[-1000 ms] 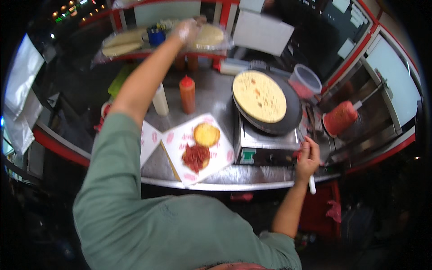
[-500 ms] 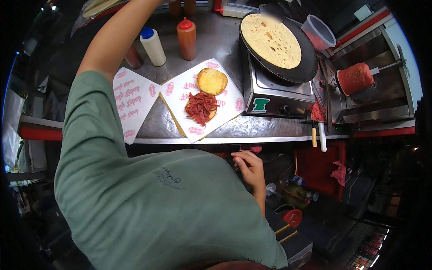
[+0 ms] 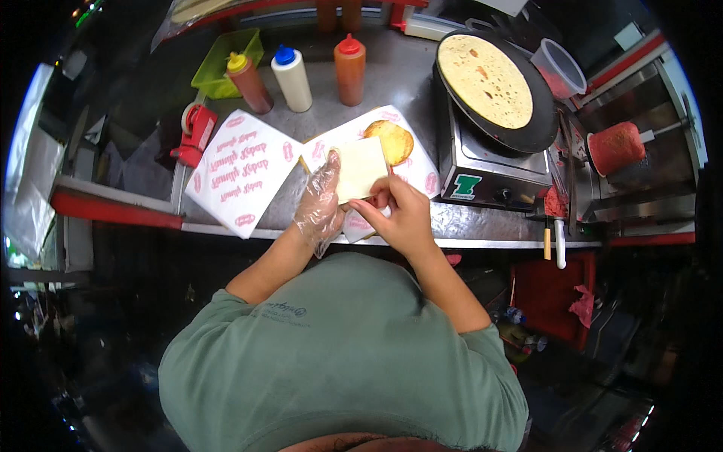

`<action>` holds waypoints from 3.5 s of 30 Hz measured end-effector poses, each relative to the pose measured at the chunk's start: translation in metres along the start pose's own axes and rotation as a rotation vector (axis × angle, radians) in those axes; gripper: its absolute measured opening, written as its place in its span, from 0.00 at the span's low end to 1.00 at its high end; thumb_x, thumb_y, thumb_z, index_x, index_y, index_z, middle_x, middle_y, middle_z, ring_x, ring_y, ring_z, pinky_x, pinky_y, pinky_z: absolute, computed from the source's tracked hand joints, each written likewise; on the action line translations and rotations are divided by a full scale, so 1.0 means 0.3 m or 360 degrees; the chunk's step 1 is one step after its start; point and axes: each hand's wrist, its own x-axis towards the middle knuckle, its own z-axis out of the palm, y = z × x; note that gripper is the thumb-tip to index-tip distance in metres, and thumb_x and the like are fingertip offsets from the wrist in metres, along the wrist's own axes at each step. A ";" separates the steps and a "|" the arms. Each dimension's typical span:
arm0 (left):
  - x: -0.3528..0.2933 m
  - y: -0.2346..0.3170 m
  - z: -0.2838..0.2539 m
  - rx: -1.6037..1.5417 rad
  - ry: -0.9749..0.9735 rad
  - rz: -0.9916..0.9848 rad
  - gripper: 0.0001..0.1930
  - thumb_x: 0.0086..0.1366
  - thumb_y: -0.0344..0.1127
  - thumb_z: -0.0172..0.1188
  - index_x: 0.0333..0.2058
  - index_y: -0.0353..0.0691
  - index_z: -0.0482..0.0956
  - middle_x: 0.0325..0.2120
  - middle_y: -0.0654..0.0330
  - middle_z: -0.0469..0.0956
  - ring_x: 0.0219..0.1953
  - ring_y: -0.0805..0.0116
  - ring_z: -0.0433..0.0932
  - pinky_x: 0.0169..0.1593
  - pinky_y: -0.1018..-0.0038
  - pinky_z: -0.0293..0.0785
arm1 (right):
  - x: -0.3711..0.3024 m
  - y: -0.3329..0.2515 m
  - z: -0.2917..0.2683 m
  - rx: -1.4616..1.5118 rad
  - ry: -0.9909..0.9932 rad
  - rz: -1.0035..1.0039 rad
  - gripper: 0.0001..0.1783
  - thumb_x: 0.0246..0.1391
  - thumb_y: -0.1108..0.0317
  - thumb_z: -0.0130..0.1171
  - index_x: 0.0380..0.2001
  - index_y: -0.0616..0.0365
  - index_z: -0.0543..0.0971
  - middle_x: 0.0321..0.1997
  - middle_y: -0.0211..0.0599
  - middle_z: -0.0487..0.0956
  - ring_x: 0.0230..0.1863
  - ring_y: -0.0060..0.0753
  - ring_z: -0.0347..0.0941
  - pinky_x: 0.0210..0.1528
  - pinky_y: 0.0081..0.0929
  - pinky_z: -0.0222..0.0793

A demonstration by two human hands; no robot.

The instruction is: The person assembles a sandwich by placing sliced meat and cheese onto a bun, then wraps it in paper. They also cook shredded meat on a griddle and hand the wrapped sandwich to a customer.

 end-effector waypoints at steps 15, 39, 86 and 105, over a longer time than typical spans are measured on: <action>-0.131 0.036 -0.196 -0.0199 -0.0274 0.0362 0.29 0.78 0.50 0.52 0.67 0.36 0.65 0.60 0.54 0.74 0.63 0.61 0.73 0.68 0.61 0.69 | 0.145 0.065 0.137 0.0300 -0.0666 0.0223 0.15 0.62 0.63 0.68 0.45 0.61 0.78 0.29 0.34 0.80 0.24 0.22 0.72 0.28 0.25 0.68; -0.114 0.166 -0.127 0.0661 0.0278 0.0687 0.24 0.79 0.50 0.52 0.53 0.31 0.78 0.45 0.61 0.82 0.44 0.76 0.78 0.53 0.74 0.75 | 0.138 0.040 0.203 0.0408 0.0348 -0.0129 0.33 0.57 0.65 0.72 0.61 0.60 0.68 0.50 0.39 0.72 0.40 0.27 0.71 0.38 0.27 0.73; -0.065 0.108 -0.116 0.0995 0.0190 0.0703 0.21 0.80 0.44 0.51 0.56 0.28 0.75 0.44 0.59 0.82 0.44 0.76 0.79 0.51 0.77 0.76 | 0.092 0.044 0.282 0.0312 0.0317 0.0155 0.19 0.63 0.70 0.65 0.54 0.63 0.76 0.28 0.30 0.75 0.26 0.24 0.71 0.30 0.23 0.68; -0.032 0.144 -0.182 0.0711 0.0374 0.0525 0.14 0.67 0.31 0.70 0.46 0.28 0.82 0.39 0.57 0.85 0.38 0.72 0.84 0.45 0.73 0.82 | 0.060 0.117 0.324 0.0824 0.0276 0.0311 0.27 0.65 0.65 0.64 0.62 0.61 0.67 0.46 0.34 0.72 0.44 0.23 0.69 0.45 0.22 0.71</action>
